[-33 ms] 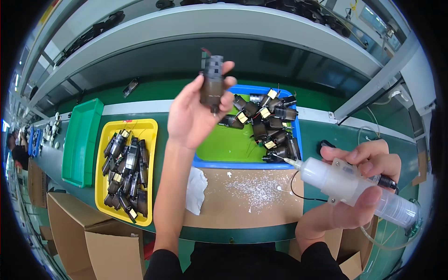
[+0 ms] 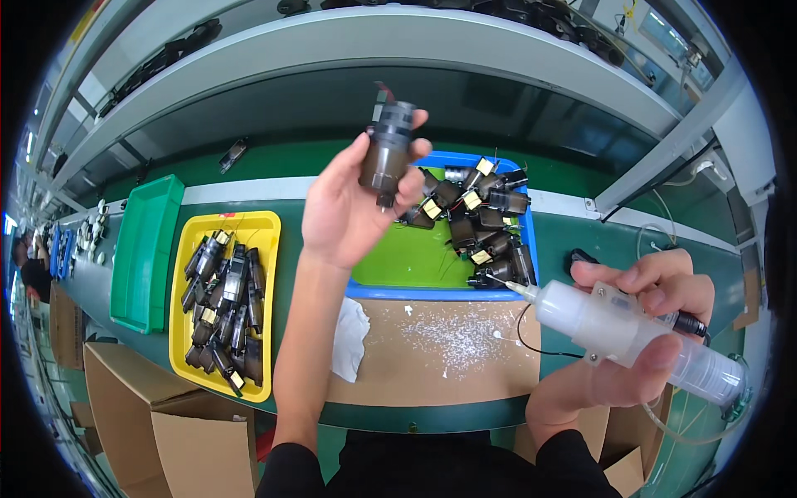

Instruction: The person repeatedly picks up small black cylindrical electronic components from a blue tray and applies a clear liquid from a syringe-like dispenser into the open end of each component. After application, the person places the treated component into a yellow tray. The process is repeated for multiple units throughout the clip.

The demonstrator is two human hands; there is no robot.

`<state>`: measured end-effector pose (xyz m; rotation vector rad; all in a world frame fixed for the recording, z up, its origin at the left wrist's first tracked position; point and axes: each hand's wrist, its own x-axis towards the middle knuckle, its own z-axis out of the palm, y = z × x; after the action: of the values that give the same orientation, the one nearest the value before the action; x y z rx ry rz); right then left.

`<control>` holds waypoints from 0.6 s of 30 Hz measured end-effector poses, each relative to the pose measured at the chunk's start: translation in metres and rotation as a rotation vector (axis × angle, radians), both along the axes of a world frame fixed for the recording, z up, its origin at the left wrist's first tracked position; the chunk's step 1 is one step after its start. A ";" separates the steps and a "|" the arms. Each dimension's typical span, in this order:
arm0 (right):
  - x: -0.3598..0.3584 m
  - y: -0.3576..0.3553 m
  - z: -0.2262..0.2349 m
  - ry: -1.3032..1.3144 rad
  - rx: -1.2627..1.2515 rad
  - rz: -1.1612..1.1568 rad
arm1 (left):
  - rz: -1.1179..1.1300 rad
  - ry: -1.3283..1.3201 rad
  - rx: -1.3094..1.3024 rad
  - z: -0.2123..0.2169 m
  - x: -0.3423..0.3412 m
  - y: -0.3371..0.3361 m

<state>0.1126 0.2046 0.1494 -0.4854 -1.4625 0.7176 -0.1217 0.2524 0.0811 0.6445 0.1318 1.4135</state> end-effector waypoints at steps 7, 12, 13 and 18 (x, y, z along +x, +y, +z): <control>0.001 0.004 -0.005 -0.031 0.121 0.050 | -0.090 0.230 0.136 0.006 0.027 -0.014; 0.001 0.002 -0.007 -0.053 0.160 0.144 | 0.061 0.464 0.107 0.007 0.039 -0.023; 0.002 0.001 -0.006 -0.066 0.156 0.139 | 0.063 0.538 0.060 0.011 0.040 -0.023; 0.001 0.000 -0.007 -0.082 0.106 0.014 | 0.056 0.564 0.089 0.005 0.046 -0.021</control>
<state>0.1133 0.2043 0.1424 -0.4281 -1.5736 0.6337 -0.0752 0.2317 0.0856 1.1094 0.5371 1.2625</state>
